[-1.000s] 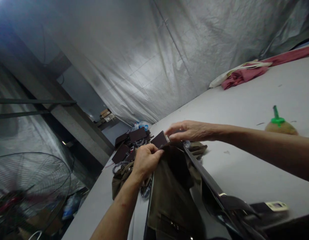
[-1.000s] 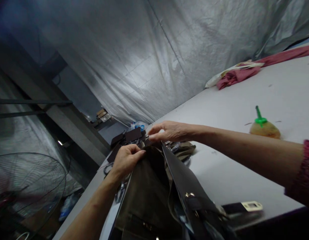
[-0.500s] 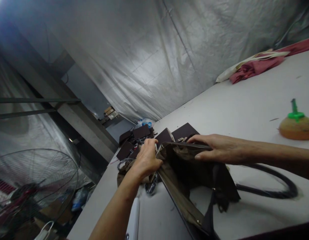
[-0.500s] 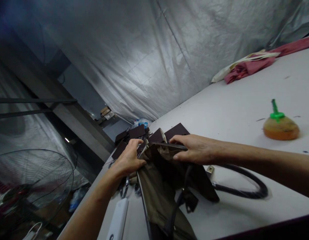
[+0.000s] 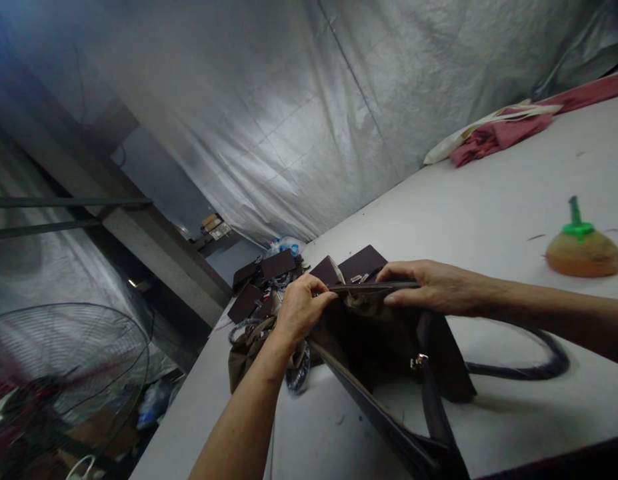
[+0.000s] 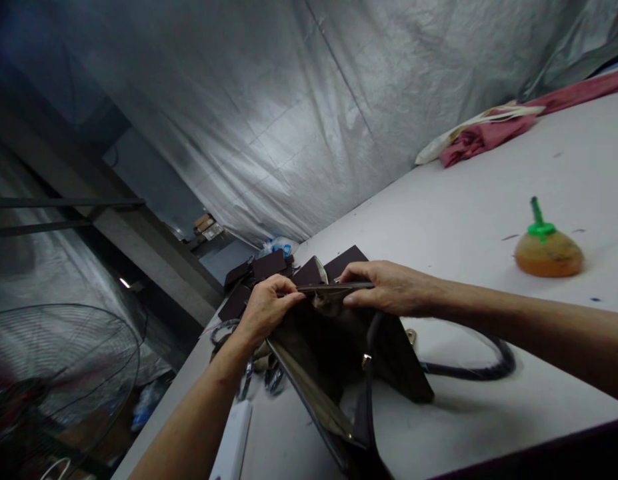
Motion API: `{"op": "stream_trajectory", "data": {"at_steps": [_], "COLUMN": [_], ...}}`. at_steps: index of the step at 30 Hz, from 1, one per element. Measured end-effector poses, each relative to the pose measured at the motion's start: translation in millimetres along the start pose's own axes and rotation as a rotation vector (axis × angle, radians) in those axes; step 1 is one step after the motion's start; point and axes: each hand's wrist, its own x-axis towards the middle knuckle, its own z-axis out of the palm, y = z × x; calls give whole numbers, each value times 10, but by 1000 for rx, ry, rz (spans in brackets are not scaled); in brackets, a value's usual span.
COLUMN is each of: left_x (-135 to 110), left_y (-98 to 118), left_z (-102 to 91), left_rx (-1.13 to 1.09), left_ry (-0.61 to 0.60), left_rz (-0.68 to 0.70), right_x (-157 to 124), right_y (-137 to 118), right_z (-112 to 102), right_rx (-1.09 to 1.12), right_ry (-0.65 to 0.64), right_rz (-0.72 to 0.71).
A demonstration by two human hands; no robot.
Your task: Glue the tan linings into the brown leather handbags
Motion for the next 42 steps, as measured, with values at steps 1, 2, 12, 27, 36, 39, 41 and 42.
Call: {"op": "stream_trajectory", "data": {"at_steps": [1,2,12,27,36,39,41,42], "left_x": [-10,-21,-124,-72,-116,-120,-117,-116], "left_y": [-18,-33,65,194,184,177,172,167], "left_z": [-3,-8,-72,1,-29,-29,-30,-30], "left_rx": [-34,-67,13,174,189,170,152,142], "left_ry": [0,-1,-27,2,16,13,11,7], "left_rz": [-22,-51,-156,-117,-130,-131,-130,-131], "right_x": [18,36,177,375,663,686,688,694], "right_y": [25,46,213,-273,-457,-457,-455,-454], "right_z": [-9,-20,-108,-74,147,169,159,153], "right_rx": [31,61,188,-796,-667,-655,-543,-478], "right_ry": [2,4,-2,85,-120,-101,-165,-204], "right_rz": [12,25,89,34,-195,-129,-122,-152]}}
